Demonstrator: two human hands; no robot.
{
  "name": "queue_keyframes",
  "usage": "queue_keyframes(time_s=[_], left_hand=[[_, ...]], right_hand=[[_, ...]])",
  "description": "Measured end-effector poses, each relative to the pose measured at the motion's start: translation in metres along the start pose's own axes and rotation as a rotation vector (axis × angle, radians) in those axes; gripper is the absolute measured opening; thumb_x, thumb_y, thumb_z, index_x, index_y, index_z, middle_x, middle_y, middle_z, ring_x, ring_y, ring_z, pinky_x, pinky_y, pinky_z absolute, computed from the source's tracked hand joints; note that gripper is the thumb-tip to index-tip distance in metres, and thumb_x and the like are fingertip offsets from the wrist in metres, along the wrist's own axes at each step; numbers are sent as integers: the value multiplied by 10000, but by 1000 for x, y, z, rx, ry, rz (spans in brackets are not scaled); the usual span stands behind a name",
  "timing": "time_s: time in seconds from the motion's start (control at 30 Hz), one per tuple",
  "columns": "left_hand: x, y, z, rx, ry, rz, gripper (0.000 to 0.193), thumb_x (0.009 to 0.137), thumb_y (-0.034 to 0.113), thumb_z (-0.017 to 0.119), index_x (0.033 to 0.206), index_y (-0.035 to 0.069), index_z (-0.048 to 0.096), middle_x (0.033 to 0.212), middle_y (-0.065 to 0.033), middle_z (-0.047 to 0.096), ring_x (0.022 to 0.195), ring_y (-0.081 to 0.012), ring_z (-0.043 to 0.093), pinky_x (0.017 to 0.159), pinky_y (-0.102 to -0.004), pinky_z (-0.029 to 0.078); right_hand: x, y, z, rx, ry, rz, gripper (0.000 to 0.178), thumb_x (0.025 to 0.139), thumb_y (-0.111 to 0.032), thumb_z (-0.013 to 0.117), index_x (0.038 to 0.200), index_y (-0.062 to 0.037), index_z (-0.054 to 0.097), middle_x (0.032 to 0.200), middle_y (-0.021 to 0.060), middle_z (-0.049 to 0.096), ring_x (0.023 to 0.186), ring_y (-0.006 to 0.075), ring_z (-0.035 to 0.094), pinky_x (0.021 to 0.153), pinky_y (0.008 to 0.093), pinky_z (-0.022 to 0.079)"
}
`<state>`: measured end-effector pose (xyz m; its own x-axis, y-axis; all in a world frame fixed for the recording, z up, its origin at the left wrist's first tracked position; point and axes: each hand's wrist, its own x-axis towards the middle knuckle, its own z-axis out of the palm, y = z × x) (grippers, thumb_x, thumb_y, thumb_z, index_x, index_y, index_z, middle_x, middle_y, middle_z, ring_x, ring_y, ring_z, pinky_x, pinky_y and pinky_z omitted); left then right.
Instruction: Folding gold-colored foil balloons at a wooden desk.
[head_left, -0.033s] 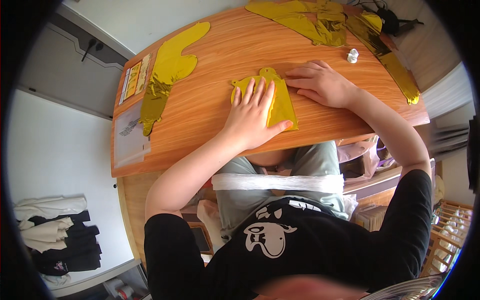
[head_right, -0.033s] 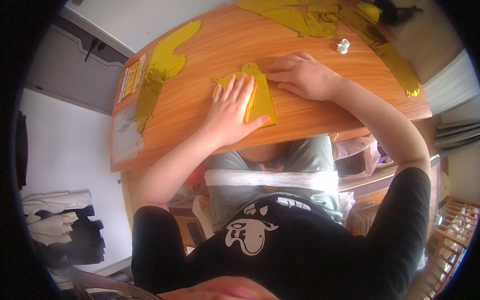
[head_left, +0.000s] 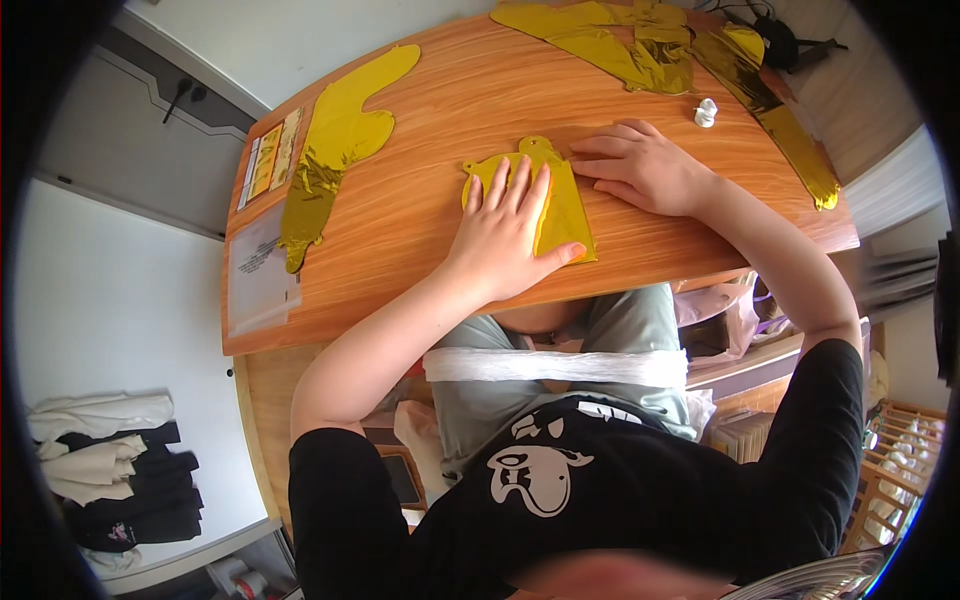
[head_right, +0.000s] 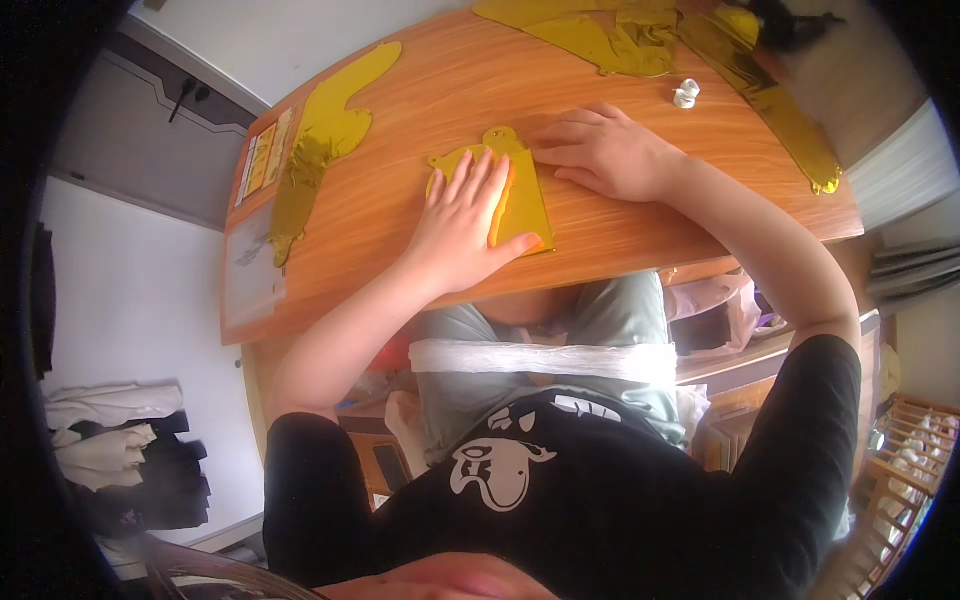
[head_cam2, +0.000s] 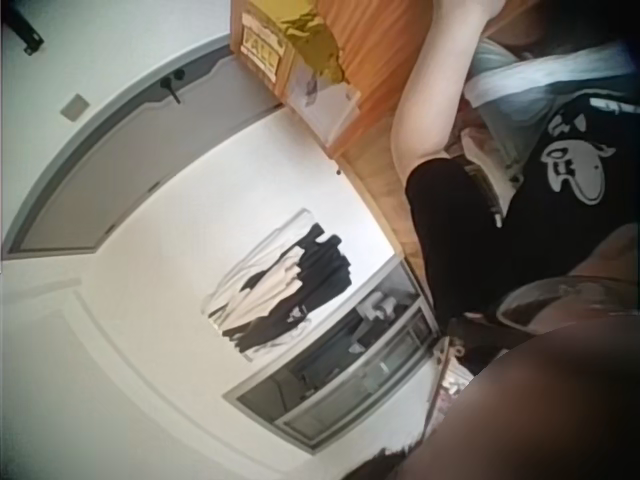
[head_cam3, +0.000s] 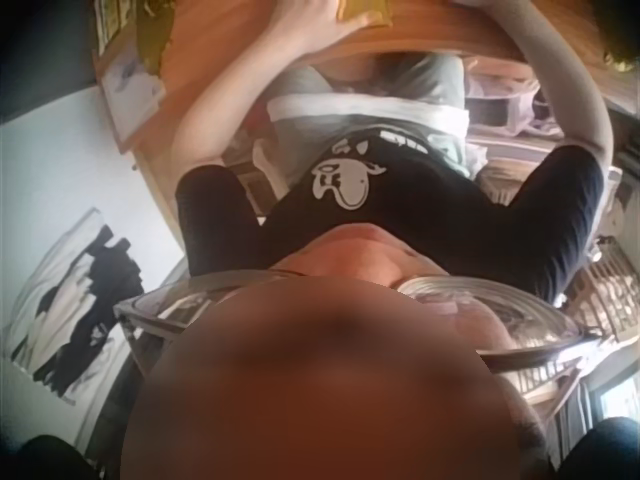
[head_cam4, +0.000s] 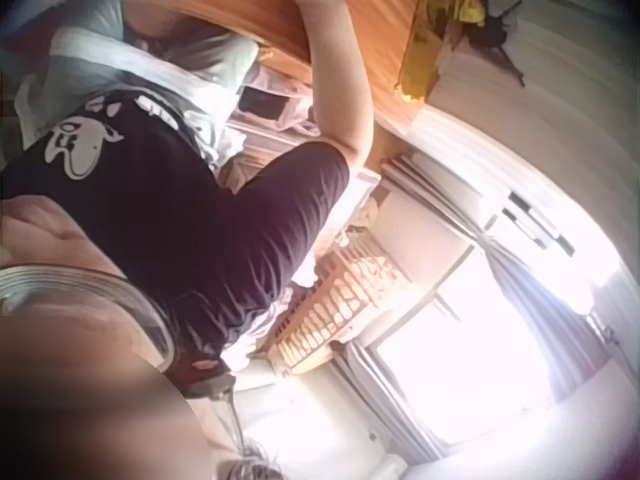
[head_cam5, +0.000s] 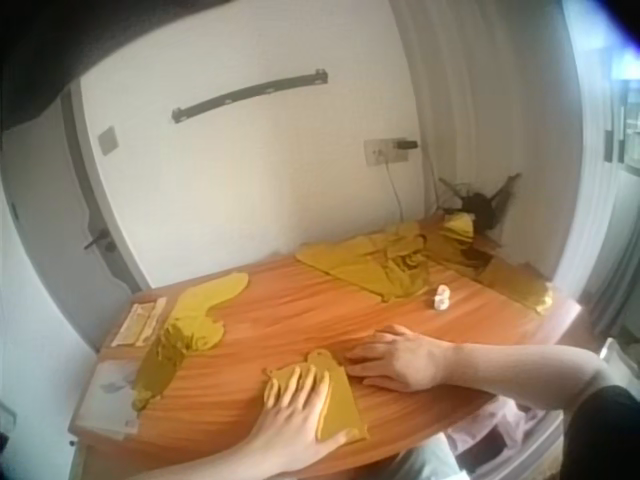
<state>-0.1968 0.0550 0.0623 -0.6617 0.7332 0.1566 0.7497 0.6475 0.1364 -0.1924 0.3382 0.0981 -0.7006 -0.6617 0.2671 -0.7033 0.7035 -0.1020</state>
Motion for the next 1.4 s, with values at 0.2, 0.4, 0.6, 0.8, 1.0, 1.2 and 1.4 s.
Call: queue_keyframes(time_s=[0.2,0.4,0.6,0.8,1.0,1.2,1.4], left_hand=[[0,3,-4,34,7,15,1087,905,808,491,1610,10,274,1652,-273,276,1553,-461,201,1222,-664,162],[1,6,-7,7,2,13,1052,889,704,633,1605,16,286,1648,-275,279,1549,-459,211,1221,-662,166],[2,6,-7,6,21,11,1042,870,692,662,1581,13,321,1622,-290,310,1520,-479,258,1207,-666,195],[2,5,-4,16,20,19,1072,858,770,604,1559,0,348,1609,-304,327,1522,-482,258,1204,-680,184],[0,6,-4,72,5,-3,1077,857,777,599,1573,18,335,1635,-276,305,1538,-462,240,1202,-703,159],[1,3,-6,32,-5,-6,1083,855,799,578,1585,39,327,1643,-272,295,1545,-456,230,1193,-718,164],[2,2,-1,56,4,6,971,941,740,500,1584,33,331,1645,-263,300,1544,-454,236,1187,-723,175]], right_hand=[[4,8,0,-139,6,-74,356,976,-232,655,1318,-138,681,1387,78,604,1309,313,527,1140,473,376],[5,5,0,13,29,5,326,975,-221,656,1286,-131,696,1341,76,620,1298,311,532,1131,473,384],[11,2,-4,35,91,5,307,955,-192,684,1244,-92,715,1327,70,665,1292,299,550,1122,463,392],[11,-22,-1,73,2,8,385,914,-266,740,1252,-83,715,1351,58,669,1345,293,529,1155,485,363],[12,-29,-5,56,-56,95,550,832,-383,797,1297,-104,710,1388,18,663,1356,317,509,1179,512,331],[16,-25,-8,59,-126,133,635,770,-434,827,1310,-123,709,1398,0,662,1348,329,503,1174,518,332],[6,-33,-1,66,-60,120,583,815,-376,816,1312,-94,701,1409,25,651,1357,333,491,1170,522,328]])
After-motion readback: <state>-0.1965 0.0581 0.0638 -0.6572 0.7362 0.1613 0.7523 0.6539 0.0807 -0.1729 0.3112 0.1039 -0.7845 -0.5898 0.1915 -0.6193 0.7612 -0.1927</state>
